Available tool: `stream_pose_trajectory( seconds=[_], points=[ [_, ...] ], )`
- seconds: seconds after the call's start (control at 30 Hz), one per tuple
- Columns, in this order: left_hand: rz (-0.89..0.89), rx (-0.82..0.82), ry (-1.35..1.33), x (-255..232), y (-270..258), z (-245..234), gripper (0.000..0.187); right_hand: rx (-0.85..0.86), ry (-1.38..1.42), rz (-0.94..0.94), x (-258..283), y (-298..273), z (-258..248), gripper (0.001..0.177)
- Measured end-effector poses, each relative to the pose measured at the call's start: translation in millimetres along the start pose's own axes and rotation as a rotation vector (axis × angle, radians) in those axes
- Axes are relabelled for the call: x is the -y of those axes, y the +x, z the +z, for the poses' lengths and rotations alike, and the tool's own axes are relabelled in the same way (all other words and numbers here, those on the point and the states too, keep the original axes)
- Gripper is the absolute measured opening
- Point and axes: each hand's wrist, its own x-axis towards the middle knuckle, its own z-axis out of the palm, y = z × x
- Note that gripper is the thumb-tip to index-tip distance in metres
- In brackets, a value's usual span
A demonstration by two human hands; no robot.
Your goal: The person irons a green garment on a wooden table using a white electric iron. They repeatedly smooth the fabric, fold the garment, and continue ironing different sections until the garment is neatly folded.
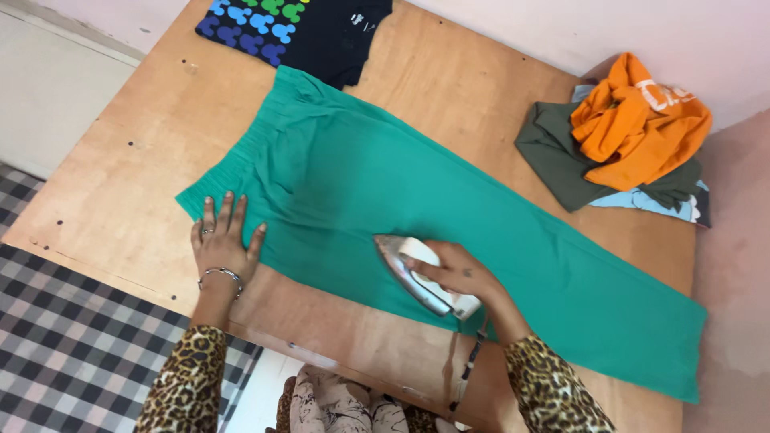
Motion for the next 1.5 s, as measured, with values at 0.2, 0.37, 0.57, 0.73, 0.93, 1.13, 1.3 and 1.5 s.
stream_pose_trajectory(
  seconds=[0.2, 0.37, 0.57, 0.73, 0.93, 1.13, 1.3, 1.5],
  points=[
    [0.007, 0.008, -0.025, -2.1, 3.0, -8.4, 0.066, 0.011, -0.172, -0.290, 45.4, 69.7, 47.2, 0.052],
    [-0.017, 0.023, -0.108, 2.1, 3.0, -7.3, 0.063, -0.280, -0.152, -0.500, 82.5, 121.9, 98.7, 0.057],
    [-0.032, 0.002, -0.194, 6.4, 3.0, -3.9, 0.062, -0.184, -0.144, -0.343, 105.4, 182.6, 137.5, 0.052],
    [0.000, -0.177, -0.449, 15.9, -3.3, -1.7, 0.063, -0.093, -0.164, -0.483, 82.3, 152.5, 136.6, 0.055],
    [-0.017, -0.192, -0.547, 22.0, -1.2, -1.3, 0.068, -0.070, -0.152, -0.227, 121.1, 127.7, 146.4, 0.062],
    [-0.005, -0.196, -0.463, 22.0, 0.0, 3.1, 0.065, -0.161, -0.087, -0.252, 148.3, 151.1, 152.4, 0.061],
    [-0.045, -0.151, -0.335, 15.5, 2.5, 0.0, 0.061, -0.104, -0.038, -0.324, 127.0, 101.1, 139.0, 0.059],
    [-0.043, -0.163, -0.207, 12.1, 3.9, 4.5, 0.061, 0.002, -0.338, 0.127, 89.1, 37.9, 85.9, 0.065]
  ],
)
